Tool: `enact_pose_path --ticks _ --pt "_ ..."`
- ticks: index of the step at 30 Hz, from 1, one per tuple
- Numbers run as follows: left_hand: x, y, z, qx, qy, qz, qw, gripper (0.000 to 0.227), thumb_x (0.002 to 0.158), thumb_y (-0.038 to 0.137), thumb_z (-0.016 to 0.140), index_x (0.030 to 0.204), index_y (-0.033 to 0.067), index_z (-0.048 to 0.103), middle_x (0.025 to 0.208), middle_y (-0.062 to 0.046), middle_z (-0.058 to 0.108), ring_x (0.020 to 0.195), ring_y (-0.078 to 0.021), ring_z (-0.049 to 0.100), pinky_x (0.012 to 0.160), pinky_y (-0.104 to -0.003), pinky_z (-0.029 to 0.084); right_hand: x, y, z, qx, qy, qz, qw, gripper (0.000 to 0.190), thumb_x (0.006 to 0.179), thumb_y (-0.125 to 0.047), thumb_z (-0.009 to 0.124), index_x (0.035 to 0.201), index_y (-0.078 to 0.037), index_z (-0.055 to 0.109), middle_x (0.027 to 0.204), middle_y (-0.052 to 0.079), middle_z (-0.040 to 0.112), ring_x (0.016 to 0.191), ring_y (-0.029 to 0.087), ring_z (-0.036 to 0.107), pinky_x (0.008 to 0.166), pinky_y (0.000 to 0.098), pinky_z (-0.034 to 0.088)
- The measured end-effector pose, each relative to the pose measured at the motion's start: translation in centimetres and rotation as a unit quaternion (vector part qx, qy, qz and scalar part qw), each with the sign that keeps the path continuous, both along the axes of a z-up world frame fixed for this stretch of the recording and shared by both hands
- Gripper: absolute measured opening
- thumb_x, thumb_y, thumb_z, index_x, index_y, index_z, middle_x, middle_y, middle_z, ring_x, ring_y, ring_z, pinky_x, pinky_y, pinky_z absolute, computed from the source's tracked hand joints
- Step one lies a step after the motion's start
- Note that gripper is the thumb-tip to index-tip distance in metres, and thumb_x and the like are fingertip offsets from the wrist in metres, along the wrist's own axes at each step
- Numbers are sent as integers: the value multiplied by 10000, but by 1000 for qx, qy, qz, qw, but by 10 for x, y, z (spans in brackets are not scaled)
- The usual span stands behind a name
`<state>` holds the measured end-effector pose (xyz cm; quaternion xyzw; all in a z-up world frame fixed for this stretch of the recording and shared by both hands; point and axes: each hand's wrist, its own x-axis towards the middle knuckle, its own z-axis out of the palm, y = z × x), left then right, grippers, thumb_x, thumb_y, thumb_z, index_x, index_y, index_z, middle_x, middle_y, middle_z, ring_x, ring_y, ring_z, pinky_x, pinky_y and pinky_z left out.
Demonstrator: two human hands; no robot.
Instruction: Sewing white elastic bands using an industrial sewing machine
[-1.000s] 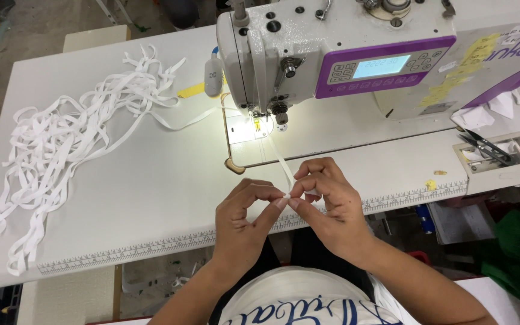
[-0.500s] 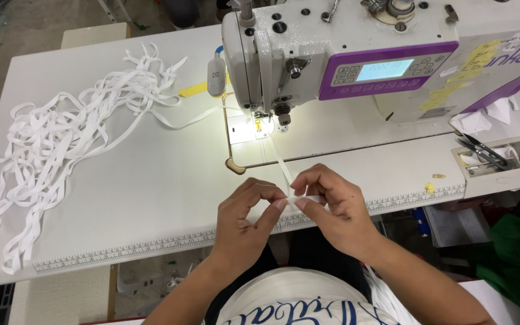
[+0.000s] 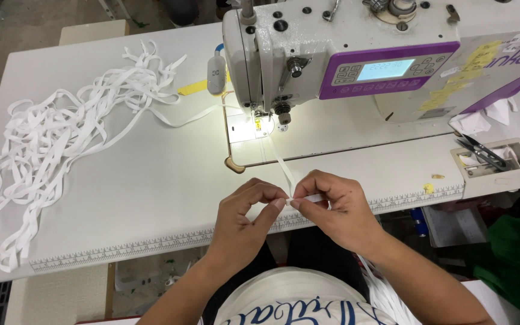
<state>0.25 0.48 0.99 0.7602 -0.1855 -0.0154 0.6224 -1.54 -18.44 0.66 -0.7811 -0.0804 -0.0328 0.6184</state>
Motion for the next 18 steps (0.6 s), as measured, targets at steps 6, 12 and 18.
enact_pose_path --ticks 6,12,18 --pt "1 0 1 -12 60 -2 998 51 899 129 725 850 116 729 837 7 698 803 -117 647 766 -261 535 0 1 -2 -9 -10 3 1000 79 887 -61 744 841 -104 697 778 -22 656 683 69 564 552 192 417" --pt "0 0 -2 14 -61 7 998 68 939 146 684 909 96 719 859 -9 700 846 -144 660 800 -278 552 3 -1 6 -34 23 8 999 82 898 -81 718 825 -91 754 750 -37 697 599 67 453 557 220 385" --pt "2 0 -5 30 -86 10 996 89 950 173 675 914 102 714 860 -2 698 859 -148 651 804 -286 538 3 0 1 0 36 5 999 89 889 -58 749 801 -58 747 715 -23 662 524 46 394 469 203 303"
